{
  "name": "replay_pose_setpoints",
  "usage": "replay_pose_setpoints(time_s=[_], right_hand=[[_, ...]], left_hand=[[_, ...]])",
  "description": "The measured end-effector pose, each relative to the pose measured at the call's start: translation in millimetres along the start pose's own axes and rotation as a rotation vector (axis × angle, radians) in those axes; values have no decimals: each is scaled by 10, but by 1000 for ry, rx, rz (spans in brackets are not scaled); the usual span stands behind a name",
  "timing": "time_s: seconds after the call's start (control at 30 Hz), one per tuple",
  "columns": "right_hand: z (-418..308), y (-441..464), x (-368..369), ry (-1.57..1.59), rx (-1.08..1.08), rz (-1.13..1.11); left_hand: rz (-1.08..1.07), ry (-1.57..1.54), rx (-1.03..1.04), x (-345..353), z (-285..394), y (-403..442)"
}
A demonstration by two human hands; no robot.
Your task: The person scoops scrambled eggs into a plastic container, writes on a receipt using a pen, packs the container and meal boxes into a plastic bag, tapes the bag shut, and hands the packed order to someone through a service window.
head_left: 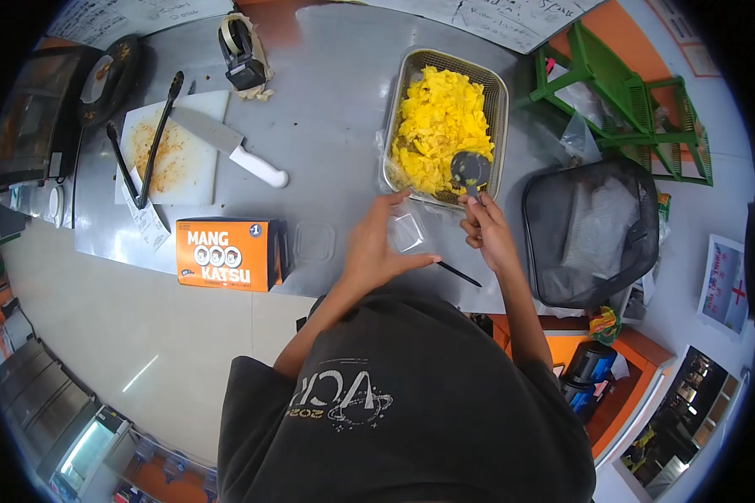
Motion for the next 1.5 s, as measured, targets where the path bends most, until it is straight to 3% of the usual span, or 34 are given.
replay_pose_setpoints(time_s=[0.1, 0.17, 0.3, 0.4, 0.6, 0.7, 1.0, 1.2, 1.4, 1.5], right_hand=[[72, 43, -6, -324, -218, 220], [-13, 3, -1, -724, -456, 401], [-176, 73, 67, -1354, -860, 647], [-332, 142, 229, -1645, -743, 659], [-240, 614, 232, -1942, -829, 542], [-326, 643, 169, -1932, -716, 285], [-432, 406, 11, -1701, -440, 74], [-488, 625, -66, -1496, -576, -144], [-640, 1044, -97, -1290, -509, -488], [-608, 1156, -170, -1255, -504, -543]], left_hand=[[22, 84, 80, -42, 117, 55], [37, 140, 144, -37, 133, 70], [-35, 107, 102, -22, 109, 55], [-63, -72, 26, 84, -81, -20], [-39, -677, -338, 532, -498, -269], [-85, -759, -401, 607, -516, -231], [-168, -743, -353, 704, -652, -263], [-189, -778, -334, 698, -648, -244], [-196, -815, -318, 694, -700, -260], [-197, -808, -327, 685, -721, -256]])
Point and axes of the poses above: each hand's wrist, its own y-axis towards the middle knuckle, its own x-axis out of the palm, z = x × y, the point moved 2 cm from there along y, towards the middle knuckle, and after that the axes turned 11 degrees about x, right-handed, at the moved point
